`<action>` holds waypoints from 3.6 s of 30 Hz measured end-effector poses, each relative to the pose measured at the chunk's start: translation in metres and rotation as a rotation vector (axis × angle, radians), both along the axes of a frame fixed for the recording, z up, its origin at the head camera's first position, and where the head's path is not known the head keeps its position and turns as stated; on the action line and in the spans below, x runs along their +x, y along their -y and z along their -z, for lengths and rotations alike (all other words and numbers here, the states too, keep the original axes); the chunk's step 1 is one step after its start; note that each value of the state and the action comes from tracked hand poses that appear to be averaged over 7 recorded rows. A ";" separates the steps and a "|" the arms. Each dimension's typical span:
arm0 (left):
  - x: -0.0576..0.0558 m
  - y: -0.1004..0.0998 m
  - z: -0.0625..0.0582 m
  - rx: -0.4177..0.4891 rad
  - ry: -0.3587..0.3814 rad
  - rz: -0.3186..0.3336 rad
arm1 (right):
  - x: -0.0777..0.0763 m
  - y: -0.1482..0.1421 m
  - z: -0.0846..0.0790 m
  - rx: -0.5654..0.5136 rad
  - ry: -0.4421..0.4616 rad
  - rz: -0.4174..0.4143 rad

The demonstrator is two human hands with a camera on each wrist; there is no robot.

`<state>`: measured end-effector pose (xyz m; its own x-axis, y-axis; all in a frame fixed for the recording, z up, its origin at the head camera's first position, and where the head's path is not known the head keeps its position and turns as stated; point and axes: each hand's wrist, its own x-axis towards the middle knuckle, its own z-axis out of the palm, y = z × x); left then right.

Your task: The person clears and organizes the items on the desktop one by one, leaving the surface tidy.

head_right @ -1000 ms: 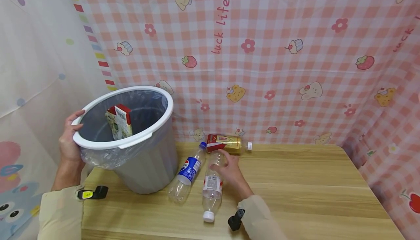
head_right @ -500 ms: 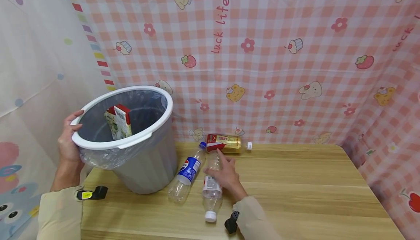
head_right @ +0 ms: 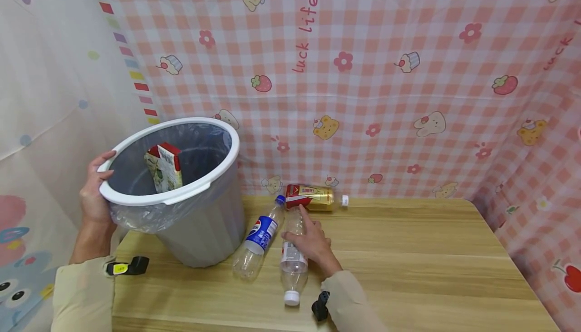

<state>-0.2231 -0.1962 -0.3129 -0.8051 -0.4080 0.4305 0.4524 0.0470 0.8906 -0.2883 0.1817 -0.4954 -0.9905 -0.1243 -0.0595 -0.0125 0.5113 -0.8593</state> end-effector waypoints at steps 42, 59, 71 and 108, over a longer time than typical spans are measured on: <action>0.000 0.000 0.000 0.022 -0.005 0.006 | 0.002 0.000 -0.010 -0.144 0.004 0.003; 0.001 0.000 0.001 0.025 0.001 0.010 | 0.005 -0.003 -0.019 -0.202 -0.004 -0.003; 0.002 0.000 0.001 0.005 0.006 -0.004 | 0.007 -0.003 -0.029 -0.210 -0.026 -0.002; 0.000 -0.001 0.001 0.012 -0.013 -0.008 | 0.013 -0.014 -0.092 -0.272 -0.140 -0.041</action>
